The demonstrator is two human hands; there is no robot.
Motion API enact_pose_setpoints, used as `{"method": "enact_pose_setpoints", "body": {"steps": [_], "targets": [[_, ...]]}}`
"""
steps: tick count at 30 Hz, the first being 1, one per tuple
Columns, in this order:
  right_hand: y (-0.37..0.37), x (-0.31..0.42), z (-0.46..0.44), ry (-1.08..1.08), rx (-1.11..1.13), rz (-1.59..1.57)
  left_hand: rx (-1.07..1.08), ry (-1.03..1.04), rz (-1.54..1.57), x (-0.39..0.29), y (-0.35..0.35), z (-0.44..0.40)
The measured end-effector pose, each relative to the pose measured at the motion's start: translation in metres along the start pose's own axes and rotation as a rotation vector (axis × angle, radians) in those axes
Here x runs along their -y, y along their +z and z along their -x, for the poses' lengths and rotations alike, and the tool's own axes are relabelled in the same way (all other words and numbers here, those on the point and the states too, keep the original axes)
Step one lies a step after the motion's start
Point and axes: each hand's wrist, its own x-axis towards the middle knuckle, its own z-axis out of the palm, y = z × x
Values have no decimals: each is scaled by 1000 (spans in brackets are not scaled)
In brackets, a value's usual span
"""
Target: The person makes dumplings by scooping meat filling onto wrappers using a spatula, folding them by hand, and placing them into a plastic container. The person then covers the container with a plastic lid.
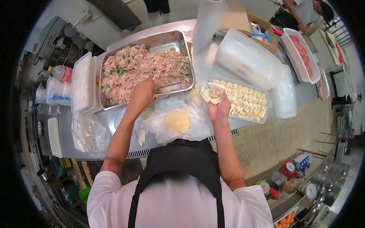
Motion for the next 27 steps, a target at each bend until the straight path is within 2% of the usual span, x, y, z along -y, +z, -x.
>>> {"method": "enact_pose_setpoints", "body": {"steps": [2, 7, 9, 10, 12, 13, 14, 16, 18, 20, 22, 25, 27], "targets": [[-2, -2, 1, 27, 20, -15, 28, 10, -7, 3, 24, -16], [-2, -1, 8, 26, -59, 8, 86, 75, 2, -17, 27, -14], [-10, -6, 2, 25, -33, 39, 80, -34, 182, -9, 8, -10], [-11, -8, 1, 27, -3, 76, 85, -30, 181, -2, 2, -7], [-7, -14, 2, 31, 8, 65, 151, 74, 477, 10, -8, -5], [-3, -17, 4, 36, 19, 60, 158, 83, 477, 10, -8, -2], [0, -19, 6, 27, 11, 56, 105, 68, 505, 7, -7, 7], [13, -18, 12, 139, 98, -44, 57, 60, 539, -5, 0, 17], [25, -20, 16, 164, 94, -51, -157, 220, 554, -26, 14, 23], [27, -22, 10, 197, 100, -57, -109, 182, 437, -31, 31, 34], [21, -27, -1, 139, -38, -69, -82, 138, 268, -39, 27, 44], [29, -20, 11, 51, -97, -21, -167, 104, 381, -57, 1, 53], [36, -21, 15, 68, -68, -31, -193, 128, 391, -61, 23, 50]]}}
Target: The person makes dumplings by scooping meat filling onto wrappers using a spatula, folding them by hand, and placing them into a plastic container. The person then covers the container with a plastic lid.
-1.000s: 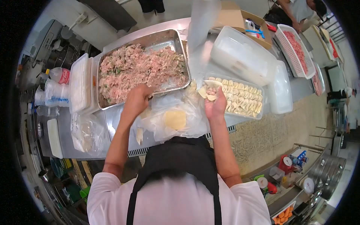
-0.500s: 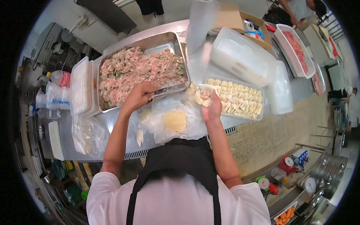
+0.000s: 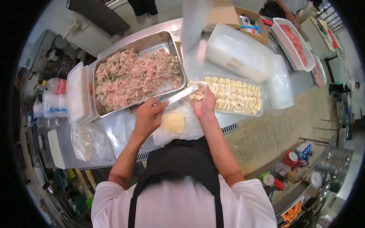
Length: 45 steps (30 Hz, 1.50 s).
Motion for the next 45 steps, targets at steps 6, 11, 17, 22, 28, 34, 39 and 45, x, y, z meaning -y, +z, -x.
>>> {"method": "enact_pose_setpoints", "body": {"steps": [6, 11, 17, 22, 28, 34, 39, 45], "targets": [[-15, 19, 5, 108, 566, 36, 74, 19, 179, 21, 6, -5], [-19, 17, 20, -110, 455, 517, 84, -138, 269, 0, -27, -12], [-29, 8, 7, -899, 508, 1395, 263, -87, 161, -13, -39, -3], [-44, 44, 14, -726, 257, 1366, 31, -127, 221, -6, -73, -4], [-79, 139, 24, -679, -137, 1276, 6, -256, 287, 12, -77, 3], [-114, 169, 23, -680, -83, 1991, 58, -285, 217, 12, -76, 2], [-121, 153, 18, -836, -48, 1911, 55, -284, 242, 13, -74, 1], [-120, 145, 12, -710, -198, 1812, 68, -294, 224, 25, -78, 5]]}}
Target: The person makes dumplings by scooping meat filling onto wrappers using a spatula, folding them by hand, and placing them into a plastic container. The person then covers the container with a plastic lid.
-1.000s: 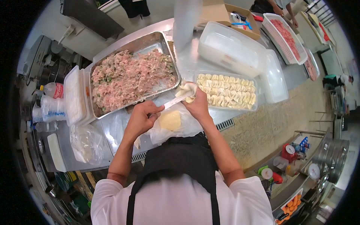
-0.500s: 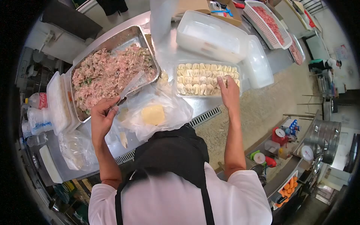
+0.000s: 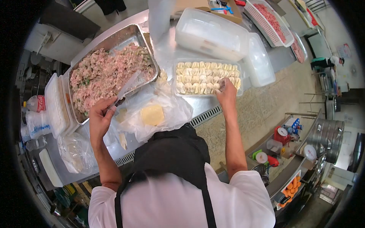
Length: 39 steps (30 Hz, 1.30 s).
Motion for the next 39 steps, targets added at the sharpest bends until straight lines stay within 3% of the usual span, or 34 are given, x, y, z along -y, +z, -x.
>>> {"method": "enact_pose_setpoints", "body": {"steps": [2, 4, 7, 9, 10, 13, 18, 22, 25, 28, 32, 34, 36, 39], "targets": [[3, -6, 2, 21, 2, -107, 7, -26, -64, 1, -2, 1], [-2, 11, 6, -136, -100, 160, -31, -35, -2, 1, -2, 1], [3, 55, 19, -235, -126, 50, -63, -14, -101, 1, -5, 3], [18, 97, 40, -321, 131, -275, -48, -107, -45, 10, -1, 4], [43, 98, 49, -483, 243, -339, -49, -106, -7, 15, 3, 4], [109, 116, 80, -831, 576, -306, -47, -120, 35, 22, 9, 4], [145, 142, 101, -859, 646, -18, -73, -131, -28, 29, -2, 8], [151, 135, 100, -832, 672, -5, -109, -113, 0, 41, -7, 8], [149, 131, 93, -812, 661, -106, -89, -62, -180, 34, -12, 1], [126, 129, 77, -339, 689, -469, -70, 11, -427, 22, -8, -16], [101, 113, 58, -108, 711, -830, 36, 132, -624, 16, 16, -59], [77, 122, 56, 214, 746, -1252, 46, 177, -637, 16, 35, -83], [71, 114, 52, 250, 767, -1410, 78, 85, -680, 8, 51, -100], [64, 102, 51, 341, 756, -1655, 129, 130, -627, -6, 65, -96]]}}
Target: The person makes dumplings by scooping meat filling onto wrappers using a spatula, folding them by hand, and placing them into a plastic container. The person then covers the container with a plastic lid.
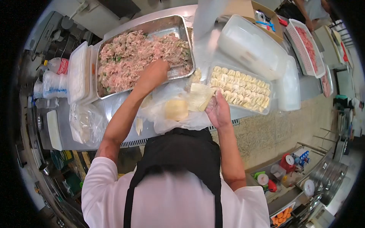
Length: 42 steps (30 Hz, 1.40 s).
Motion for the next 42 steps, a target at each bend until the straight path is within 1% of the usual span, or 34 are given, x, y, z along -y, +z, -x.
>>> {"method": "enact_pose_setpoints", "body": {"steps": [1, 3, 4, 5, 6, 7, 8, 9, 10, 11, 12, 13, 14, 16, 17, 18, 19, 20, 21, 22, 23, 24, 26, 28, 29, 30, 32, 35, 36, 38, 42], "targets": [[-3, 1, 2, -5, -22, -95, 4, 7, -3, 0, 1, 0], [-14, -1, 5, -24, -48, -121, 126, -41, -5, 6, 6, 4], [-19, -4, 5, -37, -66, -139, 130, -39, -9, 10, 8, 8], [-24, -6, 4, -36, -65, -142, 69, 30, 42, 15, 10, 13], [-27, -8, 1, -57, -84, -61, 3, 99, 92, 23, 11, 17], [-27, -9, -2, -80, -103, 21, 0, 98, 89, 38, 10, 16], [-27, -10, -5, -81, -100, 22, 129, 125, 175, 56, 9, 11], [-26, -11, -10, -101, -143, 78, 258, 154, 260, 67, 6, 9], [-22, -11, -15, -125, -186, 134, 253, 158, 258, 64, -7, 12], [-19, -9, -20, -132, -184, 135, 363, 24, 528, 60, -21, 19], [-13, -7, -24, -107, -191, 36, 476, -111, 795, 52, -33, 27], [-7, -6, -27, -85, -200, -65, 449, -156, 818, 47, -36, 34], [-2, -6, -30, -99, -209, -68, 459, -143, 815, 40, -36, 41], [12, -8, -39, -18, -168, -235, 346, -179, 913, 28, -34, 54], [20, -9, -43, -30, -173, -238, 335, -198, 958, 30, -23, 59], [30, -9, -47, 3, -197, -316, 340, -190, 955, 27, -8, 63], [38, -8, -51, 39, -217, -394, 115, 13, 739, 20, 5, 66], [43, -6, -53, 36, -212, -396, -108, 206, 512, 16, 15, 71], [48, -5, -54, 22, -268, -388, -64, 77, 314, 10, 14, 77], [51, -4, -57, 7, -324, -382, -65, 79, 308, 11, 9, 83], [36, -10, -63, -25, -361, -376, -92, 93, 314, 15, 1, 87], [29, -10, -62, -30, -362, -377, -119, 105, 325, 19, -7, 89], [18, -7, -60, -120, -445, -338, -136, 74, 305, 20, -28, 84], [10, -4, -56, -124, -402, -314, -160, 20, 148, 27, -40, 70], [8, -3, -56, -144, -360, -296, -136, -43, 131, 25, -40, 63], [9, -1, -56, -137, -347, -291, -148, -53, 128, 25, -38, 52], [13, 2, -54, -158, -355, -251, 20, -82, -70, 28, -24, 30], [9, 2, -51, -192, -386, -245, 56, -135, -99, 26, 7, 2], [8, 3, -49, -196, -386, -246, 55, -131, -99, 20, 5, 3], [4, 5, -43, -168, -376, -227, 114, -49, -19, 8, 1, 7], [-9, -1, -41, -162, -375, -213, 106, 43, 24, 36, -5, 18]]}}
